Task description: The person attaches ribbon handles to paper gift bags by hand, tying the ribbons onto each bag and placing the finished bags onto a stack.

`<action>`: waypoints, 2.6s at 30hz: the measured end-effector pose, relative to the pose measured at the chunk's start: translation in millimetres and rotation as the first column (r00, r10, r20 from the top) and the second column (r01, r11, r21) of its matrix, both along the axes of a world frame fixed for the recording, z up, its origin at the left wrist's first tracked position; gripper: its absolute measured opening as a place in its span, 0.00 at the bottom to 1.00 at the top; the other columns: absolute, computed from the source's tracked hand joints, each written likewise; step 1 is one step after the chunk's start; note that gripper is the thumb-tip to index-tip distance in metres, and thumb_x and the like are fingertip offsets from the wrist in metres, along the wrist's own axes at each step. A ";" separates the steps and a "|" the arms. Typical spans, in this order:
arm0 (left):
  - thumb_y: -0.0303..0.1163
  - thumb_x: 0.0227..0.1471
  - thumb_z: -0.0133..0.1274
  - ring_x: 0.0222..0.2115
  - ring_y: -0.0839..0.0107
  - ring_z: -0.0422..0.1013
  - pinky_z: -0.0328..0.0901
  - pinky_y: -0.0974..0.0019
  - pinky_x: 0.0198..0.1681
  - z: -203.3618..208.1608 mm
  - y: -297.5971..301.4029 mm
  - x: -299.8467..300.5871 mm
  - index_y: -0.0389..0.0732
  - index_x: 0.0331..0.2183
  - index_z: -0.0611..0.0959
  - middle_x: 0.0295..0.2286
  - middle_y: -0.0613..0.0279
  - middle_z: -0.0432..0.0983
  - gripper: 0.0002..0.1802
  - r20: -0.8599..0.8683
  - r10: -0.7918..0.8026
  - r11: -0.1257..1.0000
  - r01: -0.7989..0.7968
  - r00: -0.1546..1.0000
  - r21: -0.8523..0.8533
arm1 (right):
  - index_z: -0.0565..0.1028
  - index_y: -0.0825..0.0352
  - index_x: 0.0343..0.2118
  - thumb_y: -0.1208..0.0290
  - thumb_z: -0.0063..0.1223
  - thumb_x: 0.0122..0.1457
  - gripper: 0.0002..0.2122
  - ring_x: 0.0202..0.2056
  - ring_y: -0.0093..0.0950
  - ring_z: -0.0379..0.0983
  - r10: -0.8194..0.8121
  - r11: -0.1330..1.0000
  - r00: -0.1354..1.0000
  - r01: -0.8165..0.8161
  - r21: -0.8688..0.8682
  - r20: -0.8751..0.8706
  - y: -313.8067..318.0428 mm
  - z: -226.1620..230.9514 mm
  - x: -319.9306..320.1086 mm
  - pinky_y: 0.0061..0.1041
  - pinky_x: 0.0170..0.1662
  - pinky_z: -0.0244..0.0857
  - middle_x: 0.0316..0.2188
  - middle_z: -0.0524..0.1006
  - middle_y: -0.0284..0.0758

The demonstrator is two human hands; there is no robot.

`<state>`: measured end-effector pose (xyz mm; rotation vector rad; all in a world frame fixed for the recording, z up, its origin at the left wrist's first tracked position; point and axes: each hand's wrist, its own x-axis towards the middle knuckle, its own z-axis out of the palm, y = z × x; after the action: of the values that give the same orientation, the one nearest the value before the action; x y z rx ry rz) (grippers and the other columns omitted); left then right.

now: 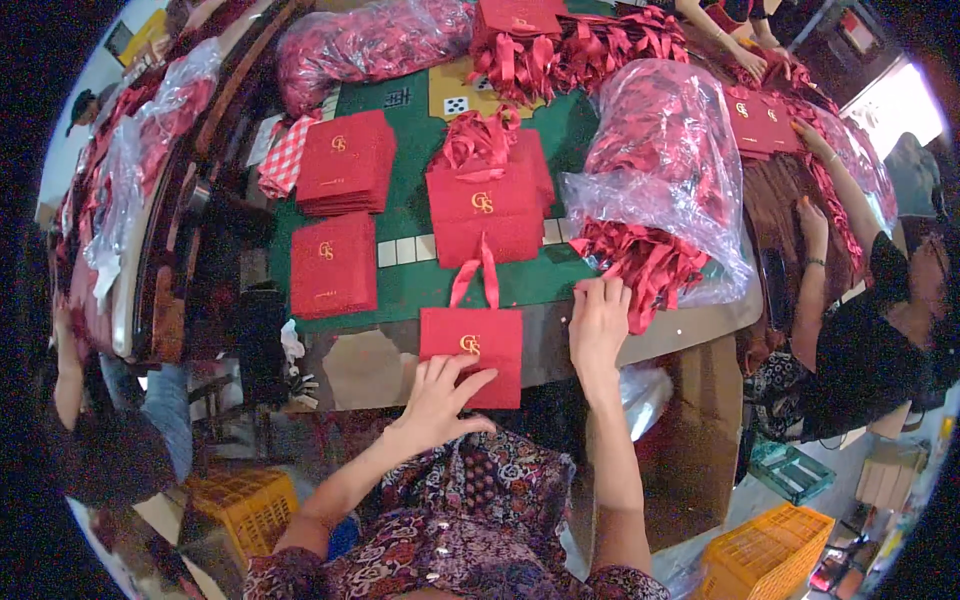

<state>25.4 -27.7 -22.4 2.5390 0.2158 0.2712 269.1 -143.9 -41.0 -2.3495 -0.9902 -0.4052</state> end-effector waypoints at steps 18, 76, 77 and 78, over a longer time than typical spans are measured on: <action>0.28 0.42 0.65 0.46 0.56 0.64 0.58 0.54 0.46 -3.8 39.4 55.5 0.42 0.45 0.78 0.43 0.57 0.72 0.25 0.045 0.204 0.977 -0.201 0.978 -0.066 | 0.74 0.65 0.34 0.74 0.63 0.55 0.08 0.32 0.39 0.76 0.182 0.976 0.866 -0.102 0.191 -0.466 22.9 12.7 -91.0 0.39 0.37 0.68 0.28 0.79 0.38; 0.38 0.45 0.67 0.32 0.68 0.68 0.55 0.60 0.45 23.5 41.0 51.9 0.48 0.29 0.82 0.26 0.72 0.77 0.10 0.205 0.138 0.986 -0.116 0.969 -0.118 | 0.83 0.68 0.33 0.66 0.58 0.61 0.10 0.33 0.32 0.75 0.260 0.964 0.718 -0.159 0.212 -0.646 36.1 19.7 -15.9 0.30 0.38 0.67 0.29 0.77 0.39; 0.37 0.46 0.65 0.34 0.66 0.68 0.55 0.59 0.44 25.8 44.6 51.2 0.47 0.29 0.79 0.26 0.70 0.77 0.10 0.182 0.151 0.984 -0.130 0.972 -0.122 | 0.82 0.68 0.34 0.66 0.56 0.62 0.10 0.34 0.33 0.75 0.325 0.944 0.709 -0.198 0.265 -0.626 32.1 19.0 -14.4 0.30 0.39 0.67 0.29 0.77 0.39; 0.37 0.47 0.65 0.33 0.65 0.68 0.55 0.58 0.44 24.8 46.3 52.8 0.47 0.29 0.79 0.26 0.70 0.77 0.10 0.175 0.181 0.980 -0.161 0.968 -0.121 | 0.82 0.69 0.35 0.67 0.54 0.63 0.10 0.35 0.33 0.75 0.388 0.918 0.697 -0.238 0.316 -0.602 26.8 18.6 -12.6 0.30 0.40 0.67 0.29 0.77 0.39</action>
<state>78.2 18.6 2.4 2.3759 0.3679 0.5466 256.5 -117.0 -22.4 -1.8371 -0.9038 0.4232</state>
